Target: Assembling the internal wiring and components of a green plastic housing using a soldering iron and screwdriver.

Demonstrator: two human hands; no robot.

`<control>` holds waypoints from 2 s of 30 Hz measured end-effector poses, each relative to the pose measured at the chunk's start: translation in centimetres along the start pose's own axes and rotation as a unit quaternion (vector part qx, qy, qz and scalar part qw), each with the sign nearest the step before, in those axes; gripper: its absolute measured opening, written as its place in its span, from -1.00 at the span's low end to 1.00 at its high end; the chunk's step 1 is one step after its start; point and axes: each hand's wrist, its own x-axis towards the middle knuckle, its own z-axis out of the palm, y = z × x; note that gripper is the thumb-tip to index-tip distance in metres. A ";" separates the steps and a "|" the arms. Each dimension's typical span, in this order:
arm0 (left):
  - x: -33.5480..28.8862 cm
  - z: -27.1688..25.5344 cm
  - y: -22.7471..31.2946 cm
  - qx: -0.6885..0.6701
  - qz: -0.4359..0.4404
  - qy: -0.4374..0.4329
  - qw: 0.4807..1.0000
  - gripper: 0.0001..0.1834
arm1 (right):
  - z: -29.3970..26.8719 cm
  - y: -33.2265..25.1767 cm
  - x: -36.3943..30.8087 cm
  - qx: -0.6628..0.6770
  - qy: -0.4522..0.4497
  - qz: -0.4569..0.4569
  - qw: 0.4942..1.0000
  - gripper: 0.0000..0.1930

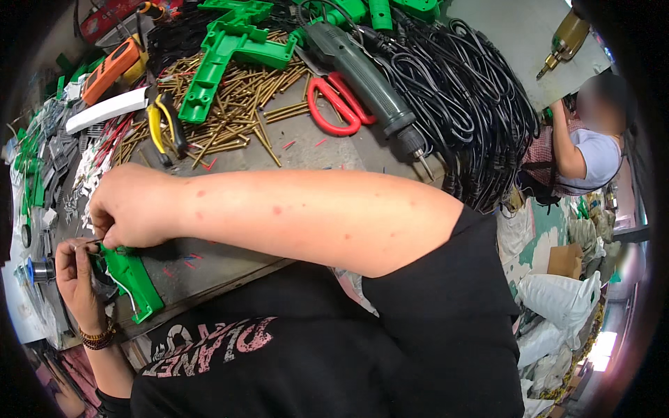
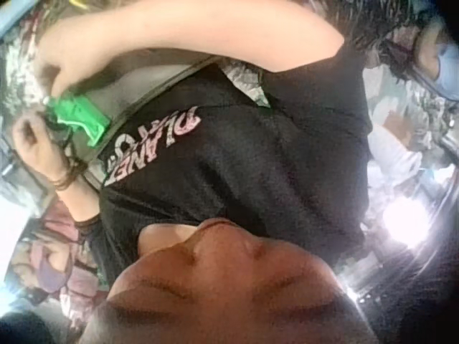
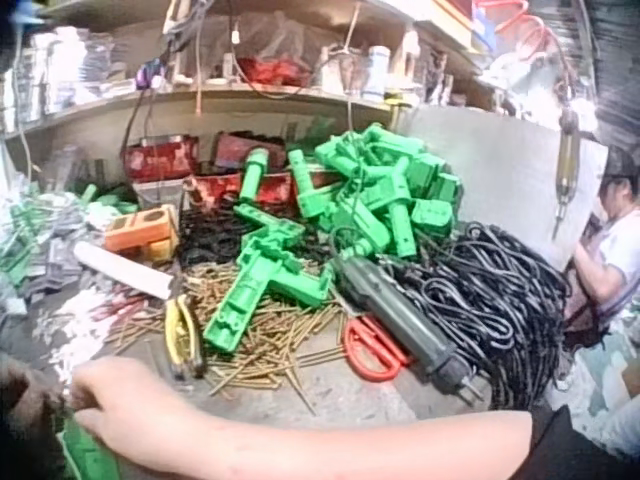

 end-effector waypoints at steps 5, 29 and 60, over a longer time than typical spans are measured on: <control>0.2 -0.2 -0.8 -0.006 -0.005 0.010 1.000 -0.87 | 0.3 0.7 -0.3 0.008 0.011 -0.031 0.999 -0.84; 0.4 1.1 1.1 -0.054 -0.037 0.014 0.998 -0.84 | -0.1 -1.3 -1.6 0.072 -0.033 0.006 0.997 -0.85; 1.5 1.1 2.2 -0.094 0.002 0.058 0.994 -0.75 | 4.5 -2.4 2.7 0.042 0.127 0.104 0.985 -0.84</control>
